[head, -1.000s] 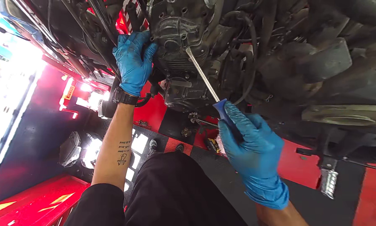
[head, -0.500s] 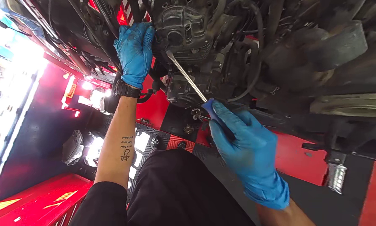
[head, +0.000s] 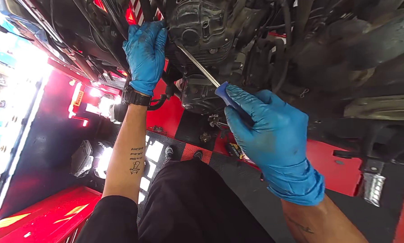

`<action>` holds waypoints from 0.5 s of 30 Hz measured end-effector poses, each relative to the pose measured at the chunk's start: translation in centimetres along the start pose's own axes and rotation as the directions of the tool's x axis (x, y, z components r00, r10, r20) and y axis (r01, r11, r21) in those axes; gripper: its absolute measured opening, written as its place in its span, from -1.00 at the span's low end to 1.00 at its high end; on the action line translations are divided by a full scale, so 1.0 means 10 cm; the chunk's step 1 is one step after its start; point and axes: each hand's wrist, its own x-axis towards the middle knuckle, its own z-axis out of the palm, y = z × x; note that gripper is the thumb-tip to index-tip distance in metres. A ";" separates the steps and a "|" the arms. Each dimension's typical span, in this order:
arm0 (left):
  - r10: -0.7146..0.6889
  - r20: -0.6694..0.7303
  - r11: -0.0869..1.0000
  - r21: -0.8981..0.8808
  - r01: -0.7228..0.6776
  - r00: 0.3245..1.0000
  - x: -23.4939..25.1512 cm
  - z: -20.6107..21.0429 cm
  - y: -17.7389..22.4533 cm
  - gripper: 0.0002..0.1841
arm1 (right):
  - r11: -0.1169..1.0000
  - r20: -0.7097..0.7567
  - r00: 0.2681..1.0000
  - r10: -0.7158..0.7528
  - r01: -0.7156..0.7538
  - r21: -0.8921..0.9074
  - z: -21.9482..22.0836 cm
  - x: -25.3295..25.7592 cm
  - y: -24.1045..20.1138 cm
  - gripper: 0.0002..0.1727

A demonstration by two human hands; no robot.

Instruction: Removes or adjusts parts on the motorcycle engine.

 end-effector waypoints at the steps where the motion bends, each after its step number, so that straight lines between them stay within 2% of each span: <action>1: 0.005 -0.008 1.000 0.003 -0.005 1.000 0.00 0.00 0.00 -0.65 | 1.000 0.013 1.000 -0.007 0.007 -0.002 -0.03 0.02 0.01 -0.56; 8: 0.006 0.004 1.000 0.001 -0.006 1.000 0.00 -0.01 0.00 -0.65 | 0.991 0.182 0.980 -0.079 0.097 -0.093 -0.45 0.37 -0.08 -0.56; 10: 0.013 0.009 1.000 -0.013 -0.012 1.000 0.00 -0.01 0.01 -0.65 | 0.990 0.191 0.979 -0.076 0.097 -0.103 -0.44 0.38 -0.12 -0.57; 11: 0.014 -0.001 1.000 -0.023 -0.014 1.000 -0.01 0.00 0.01 -0.66 | 0.993 0.181 0.982 -0.054 0.073 -0.096 -0.36 0.31 -0.12 -0.56; 13: 0.002 -0.037 0.999 -0.043 -0.004 0.999 0.00 0.01 0.02 -0.68 | 0.999 0.069 0.997 -0.025 0.027 -0.030 -0.01 0.11 -0.05 -0.56; 15: -0.002 -0.060 0.999 -0.054 -0.002 0.998 -0.02 0.03 0.02 -0.69 | 0.992 -0.057 0.998 0.024 -0.017 0.121 0.35 -0.08 0.04 -0.60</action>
